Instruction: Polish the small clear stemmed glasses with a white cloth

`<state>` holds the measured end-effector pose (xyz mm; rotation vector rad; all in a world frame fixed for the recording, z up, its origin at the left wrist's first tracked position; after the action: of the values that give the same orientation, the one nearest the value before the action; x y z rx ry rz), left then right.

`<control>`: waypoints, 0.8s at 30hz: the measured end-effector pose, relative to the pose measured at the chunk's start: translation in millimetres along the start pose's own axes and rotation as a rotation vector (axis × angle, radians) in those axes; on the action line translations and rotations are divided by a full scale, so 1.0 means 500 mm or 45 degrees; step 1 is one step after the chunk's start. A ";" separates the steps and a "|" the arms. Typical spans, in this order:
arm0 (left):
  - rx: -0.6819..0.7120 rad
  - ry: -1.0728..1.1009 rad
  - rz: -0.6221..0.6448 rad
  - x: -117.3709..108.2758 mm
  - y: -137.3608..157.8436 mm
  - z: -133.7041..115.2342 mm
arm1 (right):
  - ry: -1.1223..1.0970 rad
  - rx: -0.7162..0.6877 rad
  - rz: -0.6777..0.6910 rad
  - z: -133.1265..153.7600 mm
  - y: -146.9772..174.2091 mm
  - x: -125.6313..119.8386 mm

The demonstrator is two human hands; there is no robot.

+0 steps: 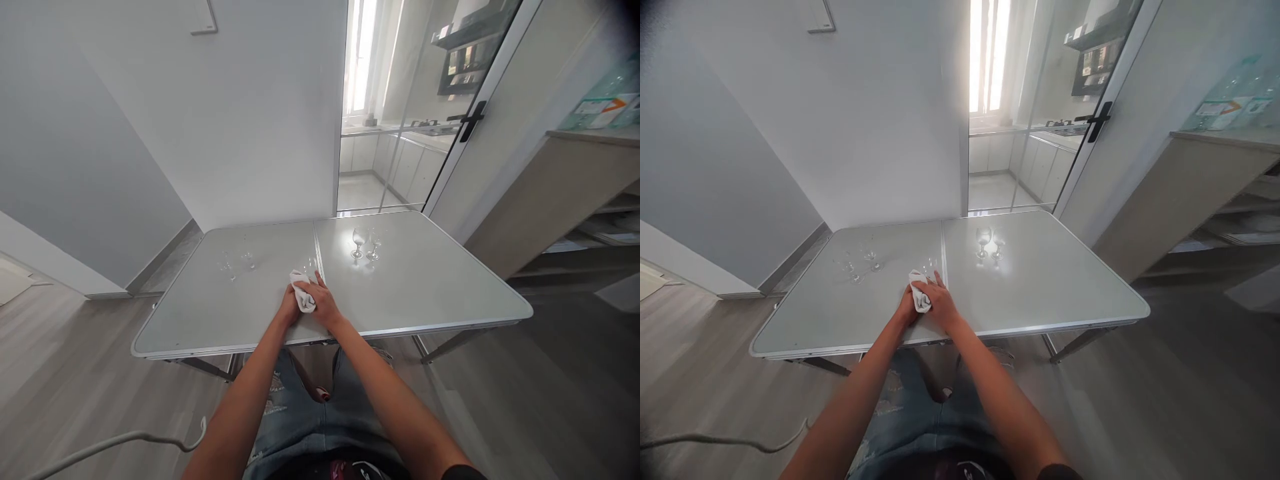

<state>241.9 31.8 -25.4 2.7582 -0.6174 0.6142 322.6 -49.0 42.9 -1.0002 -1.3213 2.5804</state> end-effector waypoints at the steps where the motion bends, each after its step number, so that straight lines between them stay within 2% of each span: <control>1: -0.016 0.020 0.009 0.002 0.000 0.001 | -0.020 0.035 -0.029 -0.005 0.003 -0.002; 7: -0.015 0.029 0.083 0.015 0.004 -0.011 | -0.131 0.095 -0.198 -0.022 0.021 -0.019; 10: 0.042 -0.053 0.129 0.021 0.007 -0.022 | -0.129 0.123 -0.362 -0.021 0.027 -0.032; 14: 0.139 -0.172 0.128 0.019 0.005 -0.031 | -0.195 0.350 -0.536 -0.033 0.035 -0.038; 16: 0.194 -0.212 0.082 0.012 0.002 -0.034 | -0.258 0.454 -0.530 -0.042 0.036 -0.031; 18: 0.216 -0.241 0.009 0.000 -0.003 -0.033 | -0.300 0.483 -0.485 -0.049 0.034 -0.023; 21: 0.227 -0.234 -0.119 -0.019 -0.008 -0.032 | -0.314 0.400 -0.400 -0.049 0.026 -0.015; 24: 0.240 -0.174 -0.149 -0.025 -0.006 -0.035 | -0.224 0.262 -0.295 -0.040 0.018 -0.010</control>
<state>226.9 44.3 -16.2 3.0067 -0.4415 0.4842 340.2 -42.7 30.5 -0.5624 -1.1005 2.6035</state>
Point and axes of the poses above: each hand's wrist, its own y-axis away from the middle knuckle, its own x-axis out of the palm, z = x × y, the point moved 6 cm from there along -y, towards the middle knuckle, and after that the axes turned 9 degrees about -x, right-handed, at the moved point
